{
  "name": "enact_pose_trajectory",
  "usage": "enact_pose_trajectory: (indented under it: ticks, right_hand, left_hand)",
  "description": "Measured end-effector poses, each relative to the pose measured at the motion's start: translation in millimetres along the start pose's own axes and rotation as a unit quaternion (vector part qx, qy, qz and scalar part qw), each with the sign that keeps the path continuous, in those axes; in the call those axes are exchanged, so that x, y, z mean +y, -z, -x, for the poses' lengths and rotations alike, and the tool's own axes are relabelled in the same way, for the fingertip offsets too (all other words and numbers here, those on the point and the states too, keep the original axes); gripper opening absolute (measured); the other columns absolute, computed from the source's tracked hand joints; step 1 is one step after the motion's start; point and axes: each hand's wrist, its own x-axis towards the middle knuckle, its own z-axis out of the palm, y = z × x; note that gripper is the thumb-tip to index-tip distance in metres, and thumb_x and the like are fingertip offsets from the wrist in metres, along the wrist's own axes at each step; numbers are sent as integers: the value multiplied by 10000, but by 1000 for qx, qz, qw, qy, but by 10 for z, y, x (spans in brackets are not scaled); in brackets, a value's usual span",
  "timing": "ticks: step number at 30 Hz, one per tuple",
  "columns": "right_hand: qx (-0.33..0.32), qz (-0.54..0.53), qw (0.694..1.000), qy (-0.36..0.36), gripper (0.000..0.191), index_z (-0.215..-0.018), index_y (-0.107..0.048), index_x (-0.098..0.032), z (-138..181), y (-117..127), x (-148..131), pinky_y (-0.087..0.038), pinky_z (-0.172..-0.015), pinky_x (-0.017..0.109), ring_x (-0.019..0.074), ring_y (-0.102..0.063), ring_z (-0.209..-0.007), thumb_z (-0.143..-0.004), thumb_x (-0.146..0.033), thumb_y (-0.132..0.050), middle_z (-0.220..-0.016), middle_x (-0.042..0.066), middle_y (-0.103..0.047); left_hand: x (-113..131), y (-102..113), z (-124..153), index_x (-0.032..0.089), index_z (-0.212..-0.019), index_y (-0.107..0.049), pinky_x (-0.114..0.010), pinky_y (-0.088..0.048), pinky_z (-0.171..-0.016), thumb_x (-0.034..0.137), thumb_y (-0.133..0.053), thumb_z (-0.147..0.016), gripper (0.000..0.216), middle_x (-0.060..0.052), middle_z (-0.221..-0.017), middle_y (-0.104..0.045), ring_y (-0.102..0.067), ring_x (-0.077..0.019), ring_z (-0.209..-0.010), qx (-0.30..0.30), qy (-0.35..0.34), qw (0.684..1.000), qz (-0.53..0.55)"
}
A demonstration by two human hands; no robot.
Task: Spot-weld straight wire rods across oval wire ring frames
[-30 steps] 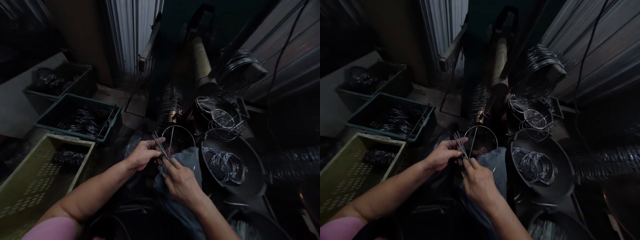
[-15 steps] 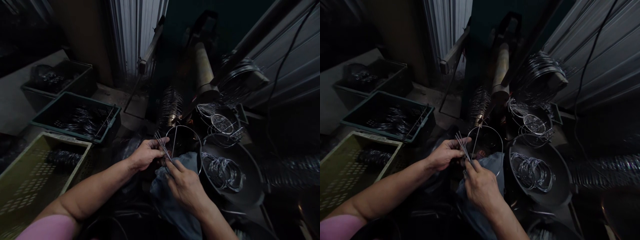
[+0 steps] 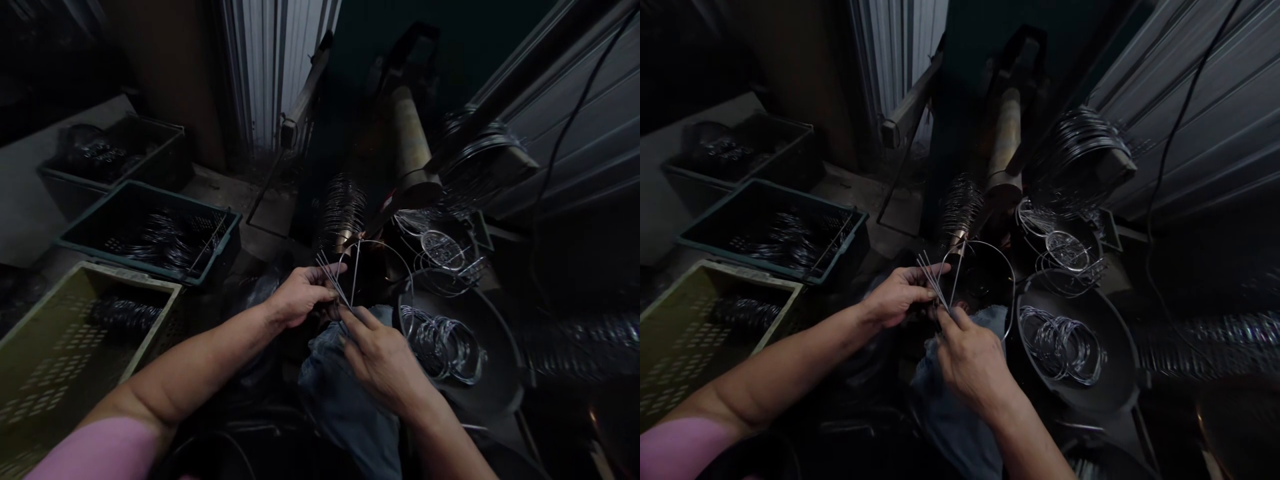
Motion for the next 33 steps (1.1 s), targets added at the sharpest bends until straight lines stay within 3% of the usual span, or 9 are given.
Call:
enact_pose_trajectory:
  ticks: [7, 14, 18, 21, 25, 29, 33]
  right_hand:
    - [-4, -13, 1000, -9, 430, -1232, -463, -127, -45, 73, 14, -496, -688, 300, 191, -604, -800, -807, -157, -404, -1125, 146, -542]
    - [27, -27, 999, -2, 393, -1201, -494, -136, -68, 57, -13, -484, -698, 311, 193, -586, -787, -816, -177, -428, -1018, 113, -575]
    - [121, -53, 991, 31, 327, -1156, -522, -150, 11, -21, 27, -465, -701, 291, 184, -576, -800, -846, -186, -425, -952, 99, -592]
    - [187, -21, 980, 57, 399, -1212, -470, -126, 155, -16, 42, -417, -800, 371, 241, -528, -943, -834, -253, -484, -1013, 124, -579]
    - [130, 37, 989, 59, 498, -1299, -366, -98, 325, 8, 63, -287, -904, 455, 280, -432, -1108, -833, -236, -473, -1127, 148, -542]
    - [84, 49, 993, 67, 363, -1205, -476, -134, 332, -81, 104, -256, -875, 429, 239, -504, -990, -845, -186, -478, -1009, 109, -605]
    - [34, 42, 994, 96, 419, -1225, -463, -141, 237, -153, 78, -270, -841, 404, 229, -503, -950, -816, -181, -543, -1028, 108, -600]
  left_hand:
    - [65, -20, -50, 125, -1177, -532, -241, -437, -451, 35, -578, -601, 585, 55, -560, -513, -514, -90, -433, -3, 2, 1000, -5]
    - [35, -9, -33, 175, -1137, -574, -232, -453, -504, 38, -585, -620, 535, 26, -628, -571, -549, -92, -519, 10, 9, 1000, -10]
    - [0, 3, -16, 145, -1109, -589, -225, -456, -511, 57, -597, -633, 485, 30, -594, -568, -546, -83, -495, -4, -11, 999, -34]
    - [-21, 48, 14, 124, -1130, -571, -228, -441, -467, 61, -585, -636, 497, 44, -545, -537, -547, -97, -451, -11, -20, 998, -52]
    - [-50, 193, 129, 94, -1129, -567, -226, -428, -458, 79, -607, -634, 497, 35, -564, -545, -535, -89, -433, 13, -24, 997, -66]
    - [-72, 381, 301, 106, -1118, -587, -212, -415, -463, 97, -632, -636, 483, 27, -590, -549, -529, -78, -460, 34, -32, 996, -80]
    - [-63, 515, 450, 129, -1109, -600, -250, -466, -520, 118, -652, -638, 474, 20, -637, -555, -545, -88, -499, 51, -26, 995, -77]
